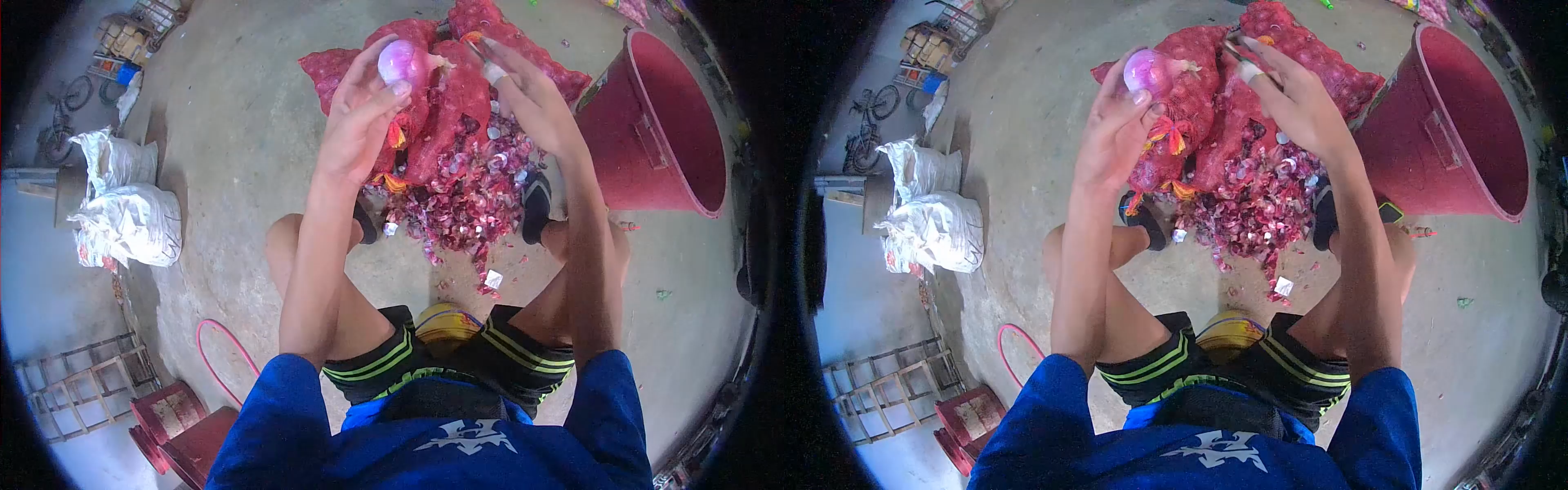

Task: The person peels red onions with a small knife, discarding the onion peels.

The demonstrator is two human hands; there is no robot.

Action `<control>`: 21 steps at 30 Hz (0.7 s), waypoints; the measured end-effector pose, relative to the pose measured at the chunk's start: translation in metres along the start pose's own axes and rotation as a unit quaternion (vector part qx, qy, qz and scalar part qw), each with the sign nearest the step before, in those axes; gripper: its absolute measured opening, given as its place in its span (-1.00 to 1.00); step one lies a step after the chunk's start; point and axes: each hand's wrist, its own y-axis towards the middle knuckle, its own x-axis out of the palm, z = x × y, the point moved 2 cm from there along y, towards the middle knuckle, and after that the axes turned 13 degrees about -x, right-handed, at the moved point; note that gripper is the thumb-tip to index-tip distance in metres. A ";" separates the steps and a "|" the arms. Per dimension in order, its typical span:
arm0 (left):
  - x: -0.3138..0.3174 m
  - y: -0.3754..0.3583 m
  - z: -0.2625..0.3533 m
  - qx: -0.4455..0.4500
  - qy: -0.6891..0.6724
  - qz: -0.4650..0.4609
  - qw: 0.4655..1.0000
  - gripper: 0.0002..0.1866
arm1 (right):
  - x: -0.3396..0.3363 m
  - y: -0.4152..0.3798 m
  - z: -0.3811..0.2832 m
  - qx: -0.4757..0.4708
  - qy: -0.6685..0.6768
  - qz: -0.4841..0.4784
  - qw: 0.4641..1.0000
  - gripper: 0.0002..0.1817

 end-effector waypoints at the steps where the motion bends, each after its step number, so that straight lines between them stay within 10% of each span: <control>1: 0.004 0.000 0.002 -0.001 -0.001 -0.001 1.000 -0.25 | 0.000 0.002 -0.011 0.067 0.104 -0.025 0.992 -0.44; 12: 0.017 0.002 -0.003 0.230 0.384 0.218 0.867 -0.35 | 0.049 -0.013 -0.068 0.016 0.242 -0.022 0.970 -0.29; 21: 0.021 0.005 -0.005 0.258 0.301 0.212 0.893 -0.36 | 0.061 -0.005 -0.048 0.026 0.203 0.038 0.978 -0.47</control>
